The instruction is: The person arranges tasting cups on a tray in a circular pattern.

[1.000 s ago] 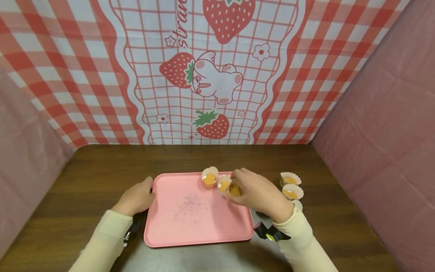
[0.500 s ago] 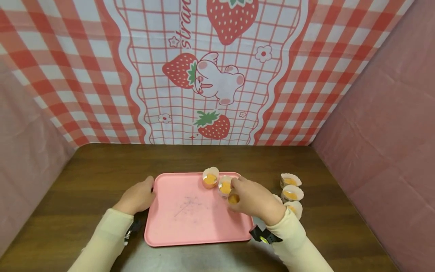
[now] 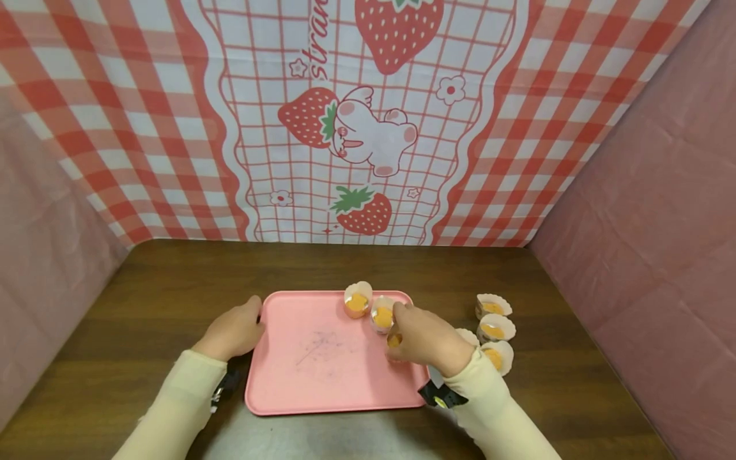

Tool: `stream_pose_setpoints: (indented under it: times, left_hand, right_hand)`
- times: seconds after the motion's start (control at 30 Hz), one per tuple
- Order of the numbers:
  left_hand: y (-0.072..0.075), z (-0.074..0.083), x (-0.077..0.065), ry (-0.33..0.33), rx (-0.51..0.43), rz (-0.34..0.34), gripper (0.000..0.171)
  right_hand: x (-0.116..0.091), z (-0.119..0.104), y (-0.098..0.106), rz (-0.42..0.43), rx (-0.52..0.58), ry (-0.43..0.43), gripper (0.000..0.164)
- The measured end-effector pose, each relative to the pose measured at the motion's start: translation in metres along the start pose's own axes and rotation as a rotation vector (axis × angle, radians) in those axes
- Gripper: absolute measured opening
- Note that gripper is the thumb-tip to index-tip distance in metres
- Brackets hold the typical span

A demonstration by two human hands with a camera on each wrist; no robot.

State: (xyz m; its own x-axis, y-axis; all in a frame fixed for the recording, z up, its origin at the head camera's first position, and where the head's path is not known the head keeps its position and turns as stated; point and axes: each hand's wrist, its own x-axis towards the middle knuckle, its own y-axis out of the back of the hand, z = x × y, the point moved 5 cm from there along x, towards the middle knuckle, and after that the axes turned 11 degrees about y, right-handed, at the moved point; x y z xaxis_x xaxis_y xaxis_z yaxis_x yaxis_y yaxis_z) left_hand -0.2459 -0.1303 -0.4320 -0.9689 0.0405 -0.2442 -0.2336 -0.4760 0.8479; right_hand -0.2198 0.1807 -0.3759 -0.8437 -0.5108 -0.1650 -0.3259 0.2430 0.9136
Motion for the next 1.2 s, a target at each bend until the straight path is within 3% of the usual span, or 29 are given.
stream_pose_setpoints:
  times: [0.63, 0.97, 1.2]
  left_hand:
    - [0.000, 0.000, 0.001, 0.001, 0.009, -0.002, 0.017]
    - [0.000, 0.000, 0.000, 0.008, 0.008, -0.005, 0.017]
    - [0.000, -0.001, 0.000, -0.005, 0.012, 0.010, 0.016]
  right_hand:
    - [0.007, 0.002, -0.005, 0.025, 0.020, -0.012, 0.039]
    - [0.011, 0.007, -0.010, 0.010, 0.046, -0.059, 0.068]
    - [0.011, 0.008, -0.009, 0.012, 0.042, -0.068, 0.077]
